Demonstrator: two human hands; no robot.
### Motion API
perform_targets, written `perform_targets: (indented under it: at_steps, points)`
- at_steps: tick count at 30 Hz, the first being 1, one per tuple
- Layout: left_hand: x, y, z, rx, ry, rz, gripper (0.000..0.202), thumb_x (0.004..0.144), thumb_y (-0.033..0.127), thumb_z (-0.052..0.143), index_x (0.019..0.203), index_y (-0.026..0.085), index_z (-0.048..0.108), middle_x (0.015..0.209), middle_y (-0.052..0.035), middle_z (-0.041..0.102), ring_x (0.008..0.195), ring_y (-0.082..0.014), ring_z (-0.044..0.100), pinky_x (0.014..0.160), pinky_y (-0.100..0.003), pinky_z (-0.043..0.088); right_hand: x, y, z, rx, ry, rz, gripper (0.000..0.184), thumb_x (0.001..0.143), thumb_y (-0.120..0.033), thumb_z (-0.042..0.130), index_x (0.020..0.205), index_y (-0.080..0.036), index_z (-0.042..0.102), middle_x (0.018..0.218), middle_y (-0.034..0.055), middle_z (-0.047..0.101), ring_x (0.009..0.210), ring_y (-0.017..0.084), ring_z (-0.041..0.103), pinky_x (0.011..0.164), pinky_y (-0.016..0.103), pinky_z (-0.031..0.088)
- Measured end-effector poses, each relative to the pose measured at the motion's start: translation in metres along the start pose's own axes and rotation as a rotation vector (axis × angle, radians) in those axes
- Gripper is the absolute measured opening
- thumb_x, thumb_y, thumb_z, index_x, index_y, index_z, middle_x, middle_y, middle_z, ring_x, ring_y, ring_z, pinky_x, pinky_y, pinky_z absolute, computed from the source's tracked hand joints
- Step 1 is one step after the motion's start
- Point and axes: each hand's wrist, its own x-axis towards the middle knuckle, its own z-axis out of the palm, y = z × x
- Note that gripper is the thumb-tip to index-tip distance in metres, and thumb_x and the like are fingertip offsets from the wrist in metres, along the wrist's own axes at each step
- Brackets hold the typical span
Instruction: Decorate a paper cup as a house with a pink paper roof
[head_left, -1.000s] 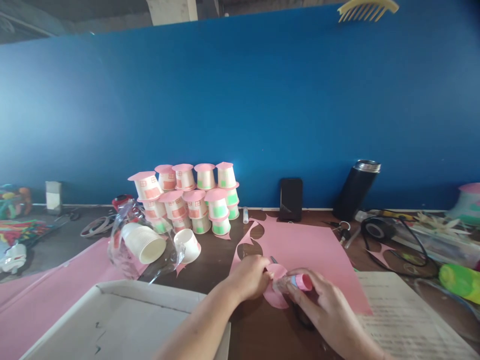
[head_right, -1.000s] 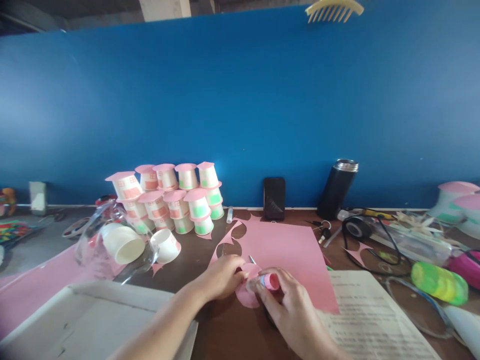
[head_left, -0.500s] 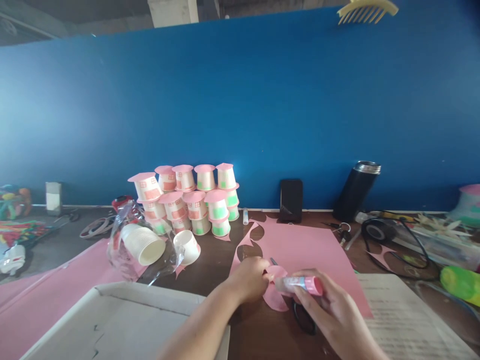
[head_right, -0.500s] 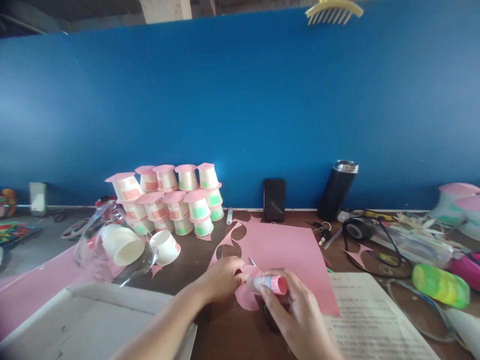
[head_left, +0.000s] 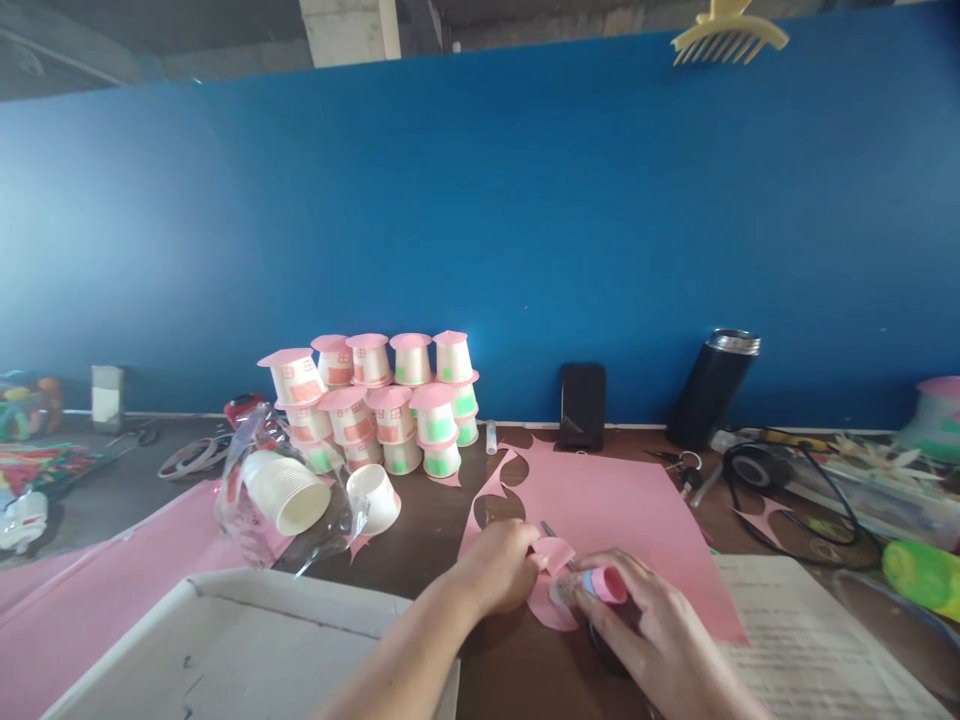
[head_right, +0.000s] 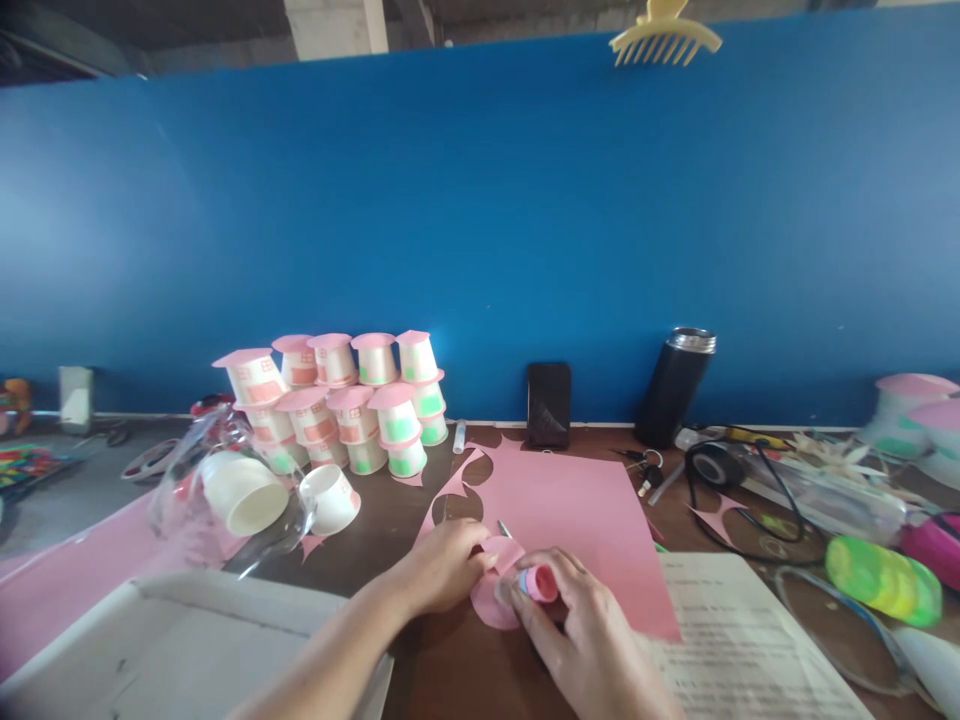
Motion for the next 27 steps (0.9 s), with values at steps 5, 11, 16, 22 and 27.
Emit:
perform_targets:
  at_steps: [5,11,16,22,27]
  points:
    - [0.003,-0.004,0.005,-0.008,0.007,0.001,0.020,0.084,0.027,0.046,0.074,0.018,0.061,0.081,-0.0064,0.067,0.073,-0.0181,0.059,0.058,-0.028,0.033,-0.003,-0.009,-0.009,0.189,0.051,0.049,0.023,0.089,-0.045,0.053,0.089,-0.024,0.062,0.078,0.0012,0.070,0.068,0.018,0.065,0.065,0.025,0.051]
    - [0.004,-0.004,0.006,-0.025,0.010,0.000,0.019,0.083,0.027,0.046,0.076,0.018,0.062,0.083,-0.0059,0.068,0.075,-0.0177,0.059,0.059,-0.027,0.034,-0.004,-0.004,-0.010,0.078,0.046,0.016,0.018,0.087,-0.041,0.054,0.090,-0.024,0.062,0.084,0.0013,0.071,0.078,0.020,0.067,0.072,0.027,0.051]
    - [0.002,-0.003,0.004,-0.028,0.010,-0.012,0.020,0.084,0.028,0.045,0.076,0.019,0.061,0.083,-0.0065,0.067,0.075,-0.0185,0.059,0.058,-0.027,0.034,-0.003,-0.004,-0.002,-0.023,0.038,-0.025,0.017,0.087,-0.038,0.051,0.087,-0.025,0.063,0.083,0.0004,0.071,0.076,0.020,0.066,0.071,0.028,0.051]
    - [0.000,-0.002,0.002,-0.031,0.004,-0.013,0.019,0.084,0.029,0.045,0.075,0.019,0.059,0.086,-0.0067,0.067,0.077,-0.0188,0.060,0.060,-0.027,0.036,-0.003,-0.007,-0.001,-0.193,-0.003,-0.018,0.015,0.086,-0.034,0.051,0.074,-0.026,0.055,0.071,-0.0027,0.063,0.063,0.017,0.059,0.062,0.026,0.047]
    - [0.001,-0.002,0.003,-0.015,-0.002,-0.011,0.020,0.086,0.028,0.045,0.077,0.019,0.060,0.087,-0.0067,0.067,0.078,-0.0187,0.060,0.060,-0.027,0.036,-0.003,-0.004,-0.007,0.036,0.038,0.033,0.016,0.087,-0.037,0.050,0.078,-0.025,0.057,0.073,-0.0007,0.067,0.069,0.019,0.063,0.066,0.026,0.050]
